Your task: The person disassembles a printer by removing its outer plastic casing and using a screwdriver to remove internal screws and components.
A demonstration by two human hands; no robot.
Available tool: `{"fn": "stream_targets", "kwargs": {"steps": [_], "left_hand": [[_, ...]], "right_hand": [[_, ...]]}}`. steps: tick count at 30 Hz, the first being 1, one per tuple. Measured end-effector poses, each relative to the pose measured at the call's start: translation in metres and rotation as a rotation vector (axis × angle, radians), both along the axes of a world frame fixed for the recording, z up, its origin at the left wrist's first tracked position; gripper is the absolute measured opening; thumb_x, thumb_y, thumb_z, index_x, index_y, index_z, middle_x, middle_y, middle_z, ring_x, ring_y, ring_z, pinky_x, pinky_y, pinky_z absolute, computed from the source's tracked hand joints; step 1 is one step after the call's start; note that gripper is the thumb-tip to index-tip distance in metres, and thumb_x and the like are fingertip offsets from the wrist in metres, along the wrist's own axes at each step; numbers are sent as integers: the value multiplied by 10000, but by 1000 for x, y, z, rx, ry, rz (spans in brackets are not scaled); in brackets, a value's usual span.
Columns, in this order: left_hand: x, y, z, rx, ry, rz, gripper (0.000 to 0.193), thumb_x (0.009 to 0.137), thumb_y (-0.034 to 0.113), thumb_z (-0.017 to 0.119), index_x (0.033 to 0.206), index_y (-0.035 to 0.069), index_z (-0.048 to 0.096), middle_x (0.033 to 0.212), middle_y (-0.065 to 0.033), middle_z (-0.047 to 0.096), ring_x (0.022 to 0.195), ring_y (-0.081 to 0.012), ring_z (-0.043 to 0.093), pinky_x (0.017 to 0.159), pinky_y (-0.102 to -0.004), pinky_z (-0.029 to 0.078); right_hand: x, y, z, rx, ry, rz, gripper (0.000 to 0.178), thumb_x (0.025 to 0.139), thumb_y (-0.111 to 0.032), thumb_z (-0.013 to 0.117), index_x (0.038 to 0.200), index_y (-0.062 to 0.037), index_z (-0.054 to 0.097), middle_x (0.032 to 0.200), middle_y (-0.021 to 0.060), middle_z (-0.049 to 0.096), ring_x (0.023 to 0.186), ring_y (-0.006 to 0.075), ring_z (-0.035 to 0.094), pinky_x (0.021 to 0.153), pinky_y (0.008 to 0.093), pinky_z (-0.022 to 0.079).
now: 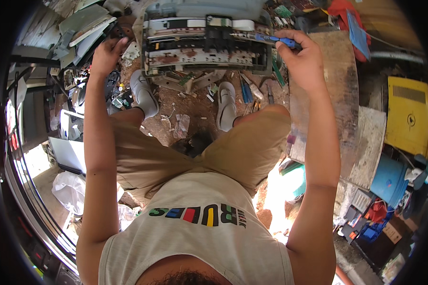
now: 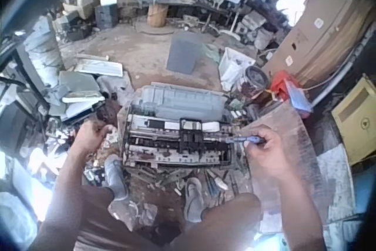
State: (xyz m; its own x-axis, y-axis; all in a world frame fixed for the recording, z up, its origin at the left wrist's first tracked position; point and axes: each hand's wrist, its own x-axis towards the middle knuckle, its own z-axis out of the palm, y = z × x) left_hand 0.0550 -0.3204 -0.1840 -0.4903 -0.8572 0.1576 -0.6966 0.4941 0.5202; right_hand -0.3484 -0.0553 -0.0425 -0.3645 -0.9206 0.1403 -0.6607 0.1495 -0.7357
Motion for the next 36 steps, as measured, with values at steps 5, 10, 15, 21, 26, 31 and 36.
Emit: {"fn": "stream_targets", "kwargs": {"steps": [5,10,15,21,26,31,36], "left_hand": [[0,15,-49,-109,-21,55,609,883,421,717,1341,44,583,1218,-230,649,1082,-363,653,930,-438,513],[-38,66,2,138,-89,-63,660,860,459,730,1350,43,579,1230,-223,649,1116,-369,641,961,-430,503],[-37,79,0,57,-124,-96,663,837,427,763,1345,45,576,1207,-208,669,1098,-346,659,942,-419,510],[-38,86,-25,203,-1,36,730,799,361,819,1393,61,517,1185,-183,687,1059,-302,690,904,-393,536],[-41,84,-29,140,-8,10,750,778,305,843,1405,68,507,1194,-172,676,1017,-274,709,869,-369,560],[-42,83,-33,53,-5,-12,767,726,291,870,1374,52,536,1209,-176,652,1054,-292,685,891,-391,549],[-45,87,-30,66,13,-18,756,696,338,875,1351,115,570,1211,-235,620,1113,-401,629,948,-452,512]], "right_hand": [[-21,37,-37,70,88,-74,216,859,-93,676,1066,-50,722,930,97,715,806,172,657,746,294,519],[-27,45,-51,114,212,-60,247,836,-139,668,1069,-78,725,920,137,695,775,283,660,743,372,529],[-31,41,-53,148,311,-34,250,830,-141,669,1067,-79,724,933,147,687,751,300,646,736,392,526],[-40,37,-69,133,292,-12,246,825,-137,674,1058,-81,729,930,150,692,738,289,647,720,384,528],[-39,35,-74,128,241,-21,249,821,-141,679,1056,-76,731,917,158,698,713,274,653,695,373,530],[-45,31,-75,166,303,-15,235,855,-128,684,1079,-67,719,863,119,693,680,215,633,665,338,513],[-49,3,-58,302,473,80,254,847,-238,699,1029,-64,739,788,170,694,688,315,663,683,390,538]]}}
